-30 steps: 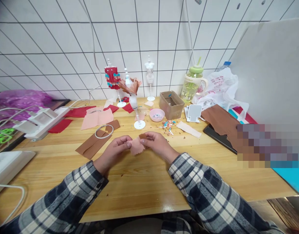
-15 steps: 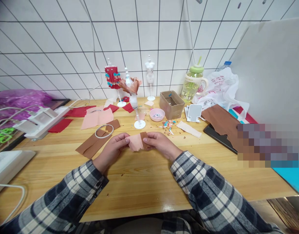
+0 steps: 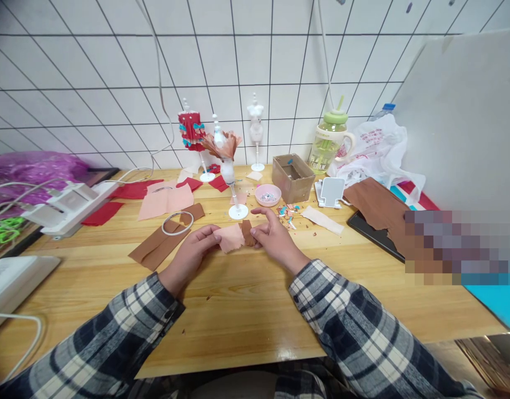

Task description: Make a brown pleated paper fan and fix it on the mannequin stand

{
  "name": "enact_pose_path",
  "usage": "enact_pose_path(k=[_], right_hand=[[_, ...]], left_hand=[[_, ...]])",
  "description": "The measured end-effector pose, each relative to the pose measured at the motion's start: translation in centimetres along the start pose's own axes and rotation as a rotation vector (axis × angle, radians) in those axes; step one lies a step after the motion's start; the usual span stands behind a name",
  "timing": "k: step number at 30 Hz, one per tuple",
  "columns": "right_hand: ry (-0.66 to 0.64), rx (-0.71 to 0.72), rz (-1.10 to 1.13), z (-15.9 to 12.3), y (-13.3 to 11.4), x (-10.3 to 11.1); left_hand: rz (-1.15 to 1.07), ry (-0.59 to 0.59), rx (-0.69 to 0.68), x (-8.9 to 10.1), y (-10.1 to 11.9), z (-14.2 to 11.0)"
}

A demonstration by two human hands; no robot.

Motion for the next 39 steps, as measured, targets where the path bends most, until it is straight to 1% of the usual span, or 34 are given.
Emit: enact_pose_path(k=[2,4,5,7,9,14,16,18,20,22,25,29,33,39], right_hand=[[-0.016,0.064,-0.148,-0.2,-0.3,-0.3],[-0.069,0.124,-0.278,-0.5,-0.7,-1.1],[-0.105,0.148,-0.337,-0.7,-1.0,-1.6],[-0.160,0.181,-0.441,-1.2,-1.4,-2.4],[-0.164,0.201,-0.503,-1.4,-1.6,-2.8],[-0.078,0.197,-0.538,-1.2,-1.5,-2.3],[-0.004,0.236,-0.612,-1.2,-1.9,-1.9],[0.059,0.307,-0.717,-1.4,-2.7,-1.9],[0.066,0.343,-0.812,-1.7,-3.2,-2.1],[0.042,0.313,-0.863,-1.7,-3.1,-2.4],[0.011,0.234,-0.850,-1.4,-2.4,-2.5],[0.006,0.186,-0.730,-1.0,-1.7,-2.3],[0.017,0.177,-0.687,-0.7,-1.4,-1.9],[0.045,0.164,-0.723,-0.6,-1.1,-1.5]], left_hand=[[0.022,-0.001,-0.047,-0.1,0.7,-0.2],[0.067,-0.038,-0.085,-0.6,1.4,-0.5],[0.095,-0.081,-0.077,-1.0,1.5,-0.6],[0.146,-0.191,-0.014,-1.9,1.2,-0.7],[0.185,-0.248,0.052,-2.5,0.4,-0.8],[0.159,-0.200,0.068,-2.1,-0.6,-0.4],[0.162,-0.199,0.066,-2.0,-0.6,-0.3],[0.212,-0.165,0.053,-1.8,-0.4,-0.2],[0.263,-0.136,0.028,-1.7,-0.1,-0.2],[0.304,-0.142,-0.004,-1.8,0.2,-0.2],[0.437,-0.149,-0.058,-2.1,0.6,-0.3],[0.635,-0.118,-0.110,-2.3,1.1,-0.6],[0.654,-0.101,-0.101,-2.2,1.3,-0.7],[0.640,-0.109,-0.093,-2.2,1.4,-0.6]])
Point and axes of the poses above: each hand's wrist, its own z-axis towards the middle knuckle, its own x-axis out of the back of the hand, y = z × x, the point moved 6 cm from there along z, towards the middle knuckle, and after that the axes turned 6 degrees about -y, right-handed, at the moved point
